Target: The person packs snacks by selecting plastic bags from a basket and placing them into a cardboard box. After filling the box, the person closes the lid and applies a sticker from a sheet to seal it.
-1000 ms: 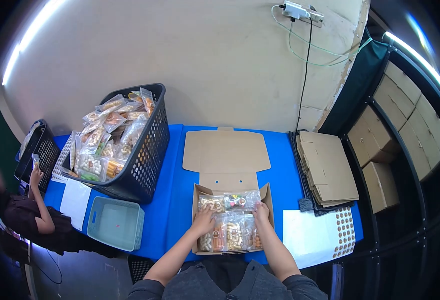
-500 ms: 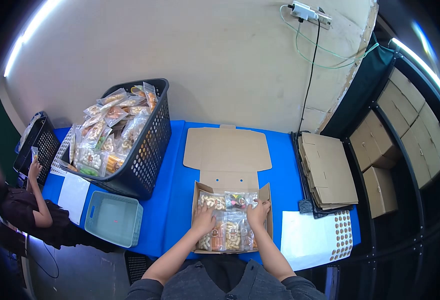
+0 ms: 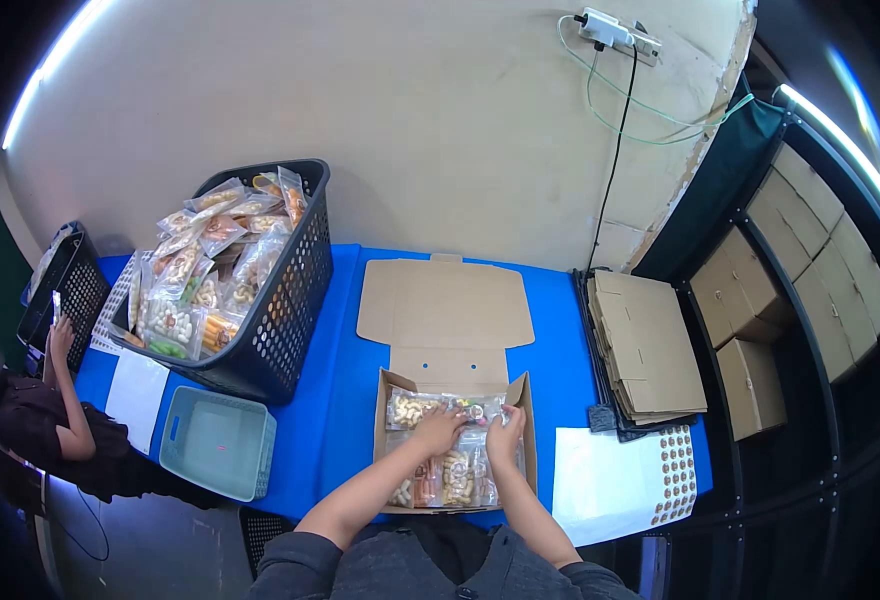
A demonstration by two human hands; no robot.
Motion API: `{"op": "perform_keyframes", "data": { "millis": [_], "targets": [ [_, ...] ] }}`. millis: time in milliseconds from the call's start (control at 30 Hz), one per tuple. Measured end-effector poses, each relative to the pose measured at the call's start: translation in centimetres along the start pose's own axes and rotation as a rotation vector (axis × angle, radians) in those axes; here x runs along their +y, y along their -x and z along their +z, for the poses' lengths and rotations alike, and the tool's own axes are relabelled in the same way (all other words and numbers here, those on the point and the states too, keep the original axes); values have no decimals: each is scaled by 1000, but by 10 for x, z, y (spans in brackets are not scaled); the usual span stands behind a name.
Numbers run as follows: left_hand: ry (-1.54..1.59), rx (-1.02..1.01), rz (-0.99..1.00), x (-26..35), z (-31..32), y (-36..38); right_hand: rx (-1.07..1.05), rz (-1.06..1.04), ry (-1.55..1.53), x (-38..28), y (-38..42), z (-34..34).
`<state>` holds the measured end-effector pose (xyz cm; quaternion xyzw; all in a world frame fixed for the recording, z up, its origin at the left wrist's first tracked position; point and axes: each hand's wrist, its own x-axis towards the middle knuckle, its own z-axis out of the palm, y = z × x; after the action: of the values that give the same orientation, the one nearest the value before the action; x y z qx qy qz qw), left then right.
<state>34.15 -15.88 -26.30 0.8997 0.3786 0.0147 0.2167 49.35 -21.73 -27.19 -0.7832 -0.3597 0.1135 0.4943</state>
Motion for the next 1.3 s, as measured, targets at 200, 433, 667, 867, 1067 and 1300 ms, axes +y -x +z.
{"op": "perform_keyframes", "data": {
  "millis": [200,433,667,867,1067,1300],
  "targets": [
    [-58,22,31,-1,7,-1,-184,-188,-56,3,-26,10],
    [11,17,17,2,-4,0,-453,-284,49,6,-71,-2],
    [222,416,178,15,-34,20,-533,-352,61,27,-67,-4],
    [16,574,409,26,-143,74,-498,-244,31,28,-49,-26],
    [-231,1073,254,-19,-291,138,-444,-273,57,8,-35,-55],
    [-172,1129,-184,-122,-367,187,-552,-55,-184,26,-39,-61]
  ]
}}
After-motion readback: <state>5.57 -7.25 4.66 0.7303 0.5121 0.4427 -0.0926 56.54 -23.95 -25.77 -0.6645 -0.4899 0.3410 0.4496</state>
